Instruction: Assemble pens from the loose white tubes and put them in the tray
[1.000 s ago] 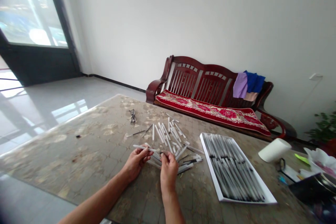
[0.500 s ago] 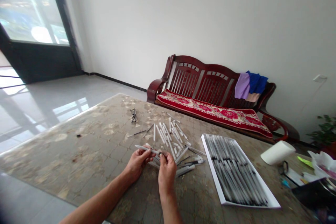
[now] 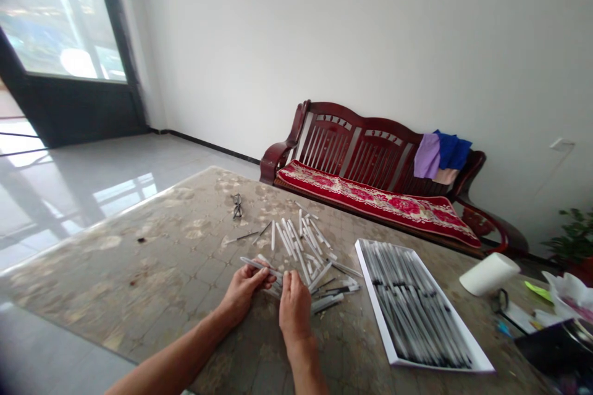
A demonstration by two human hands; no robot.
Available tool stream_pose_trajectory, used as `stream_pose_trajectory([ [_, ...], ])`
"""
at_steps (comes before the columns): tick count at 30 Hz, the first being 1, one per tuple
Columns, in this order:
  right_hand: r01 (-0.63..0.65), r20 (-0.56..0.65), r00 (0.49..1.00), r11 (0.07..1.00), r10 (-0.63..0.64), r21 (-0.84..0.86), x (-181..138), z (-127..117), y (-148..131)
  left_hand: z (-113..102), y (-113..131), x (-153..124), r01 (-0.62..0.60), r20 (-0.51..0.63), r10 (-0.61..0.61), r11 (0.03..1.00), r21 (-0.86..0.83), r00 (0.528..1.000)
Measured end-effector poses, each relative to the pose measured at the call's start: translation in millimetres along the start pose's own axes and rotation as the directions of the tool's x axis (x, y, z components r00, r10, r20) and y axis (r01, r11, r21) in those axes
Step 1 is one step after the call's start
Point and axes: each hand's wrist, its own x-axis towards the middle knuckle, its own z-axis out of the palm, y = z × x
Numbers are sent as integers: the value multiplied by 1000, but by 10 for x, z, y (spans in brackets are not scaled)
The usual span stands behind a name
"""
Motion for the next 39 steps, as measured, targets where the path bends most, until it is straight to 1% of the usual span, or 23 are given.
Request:
stream_pose_trajectory([
  [2,-1,42,999,997,-2,80,10,-58,-13,-1,1,4,1,-15,-1,1000,-2,1000],
  [4,7,56,998,992,-14,129,20,-103,-32,-2,-1,5,11,-14,-12,1000,-8,1000],
  [6,0,57,998,993,-7,120,35,-120,-43,-2,-5,5,21,6,-21,1000,-12,1000],
  [9,-60,87,995,995,53,79,61,-119,-40,-4,-10,8,23,32,-23,1000,-4,999],
  [11,-80,114,991,992,69,94,66,-127,-37,-7,-10,11,20,30,-20,1000,3,999],
  [12,-72,122,991,991,58,117,63,-135,-36,-8,-10,11,18,25,-18,1000,4,1000],
  [14,-37,119,993,987,18,159,50,-147,-34,-8,-12,11,14,19,-14,1000,6,1000],
  [16,-27,106,994,987,11,157,33,-147,-28,-6,-18,11,15,32,-15,1000,12,999],
  [20,-118,125,987,987,104,109,19,-133,-18,-4,-35,17,22,62,-24,999,31,998],
  [22,-101,134,987,987,84,127,16,-138,-21,-6,-39,23,22,57,-24,999,32,998],
  [25,-38,104,994,990,24,134,11,-144,-23,-9,-39,26,28,82,-32,999,47,996],
  [28,-79,97,993,991,68,106,9,-140,-13,-11,-40,24,27,112,-35,997,78,993],
  [30,-102,112,990,989,90,107,4,-146,-7,-11,-43,23,20,107,-29,996,83,994],
  [34,-61,106,993,989,47,132,-23,-161,-6,-8,-45,13,11,102,-18,998,66,995],
  [35,-74,111,992,987,59,143,-30,-158,-6,-6,-42,7,11,109,-18,998,67,994],
  [36,-114,132,987,980,93,162,-35,-154,-7,-2,-39,1,10,120,-18,998,70,993],
  [39,-304,249,937,923,245,235,-37,-158,-22,9,-23,-15,4,145,-16,997,83,989],
])
